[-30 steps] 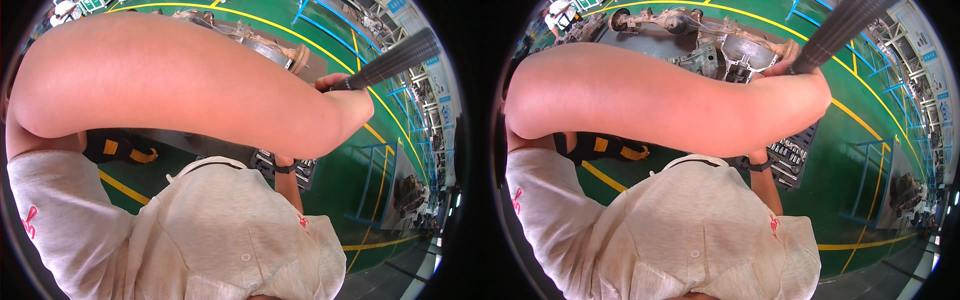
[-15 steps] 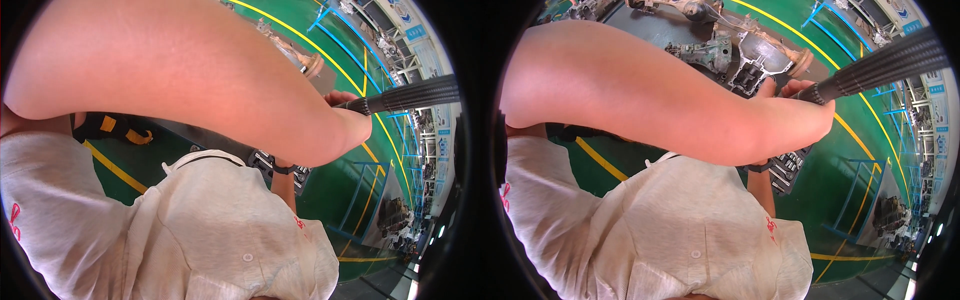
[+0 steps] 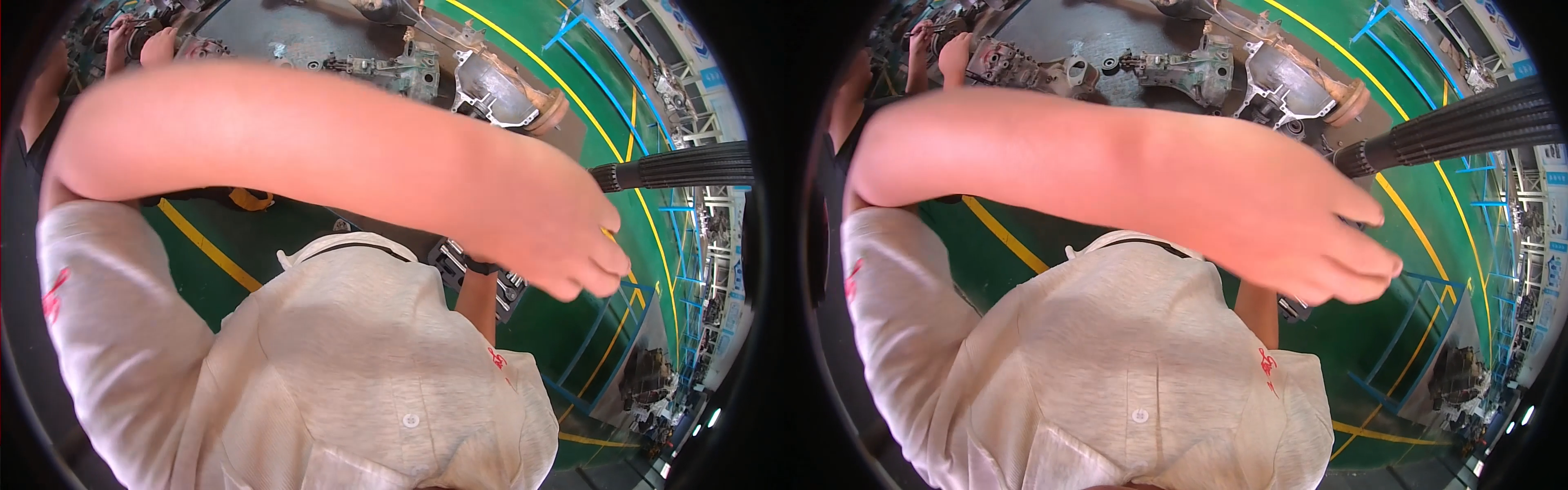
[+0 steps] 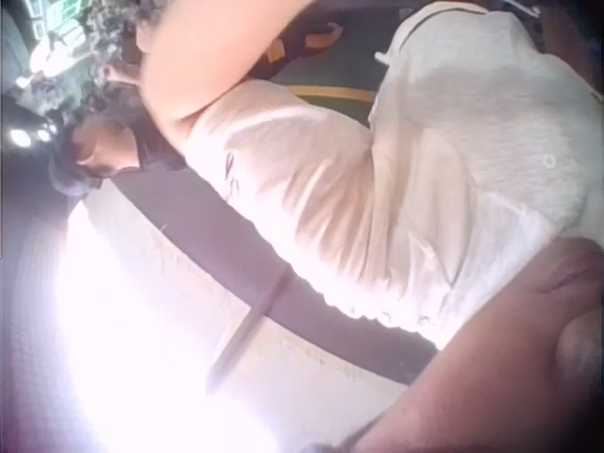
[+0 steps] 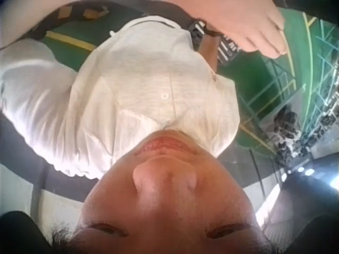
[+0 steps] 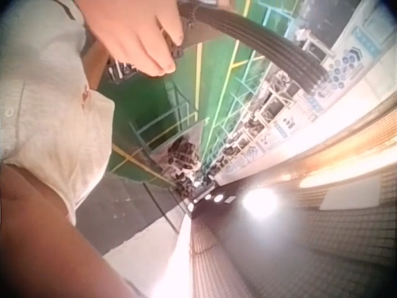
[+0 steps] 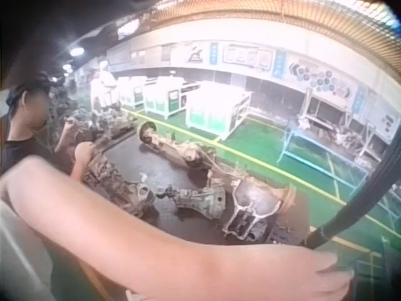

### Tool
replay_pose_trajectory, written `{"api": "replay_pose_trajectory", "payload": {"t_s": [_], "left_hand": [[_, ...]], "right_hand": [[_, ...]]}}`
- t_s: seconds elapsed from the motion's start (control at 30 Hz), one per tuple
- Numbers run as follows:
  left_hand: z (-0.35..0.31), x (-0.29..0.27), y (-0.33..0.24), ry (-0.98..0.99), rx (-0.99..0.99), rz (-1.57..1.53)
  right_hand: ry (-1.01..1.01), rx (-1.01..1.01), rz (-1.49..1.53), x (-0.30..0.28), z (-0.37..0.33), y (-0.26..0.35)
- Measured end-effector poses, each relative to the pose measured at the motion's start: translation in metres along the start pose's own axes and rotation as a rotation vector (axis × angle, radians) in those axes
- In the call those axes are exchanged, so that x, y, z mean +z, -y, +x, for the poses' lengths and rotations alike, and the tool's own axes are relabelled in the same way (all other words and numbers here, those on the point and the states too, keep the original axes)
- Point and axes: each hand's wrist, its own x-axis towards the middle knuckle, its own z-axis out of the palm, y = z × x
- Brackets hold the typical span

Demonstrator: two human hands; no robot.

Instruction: Disassemble a manual gearbox main shaft assembly by removing gears and bearings.

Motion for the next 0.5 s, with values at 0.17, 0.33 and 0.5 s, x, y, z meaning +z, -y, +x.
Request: {"api": "replay_pose_trajectory", "payload": {"t_s": [0.17,0.33,0.5], "left_hand": [[-0.070,-0.024,-0.023,-0.356,-0.304,-0.295],[-0.144,-0.019,-0.071,-0.332,-0.931,-0.257],[-0.179,-0.010,-0.081,-0.301,-1.380,-0.429]], "right_hand": [[0.038,0.080,0.114,0.004,-0.006,-0.024],[0.041,0.003,-0.027,0.007,0.001,-0.033],[0.003,0.028,-0.016,0.012,0.008,-0.022]]}}
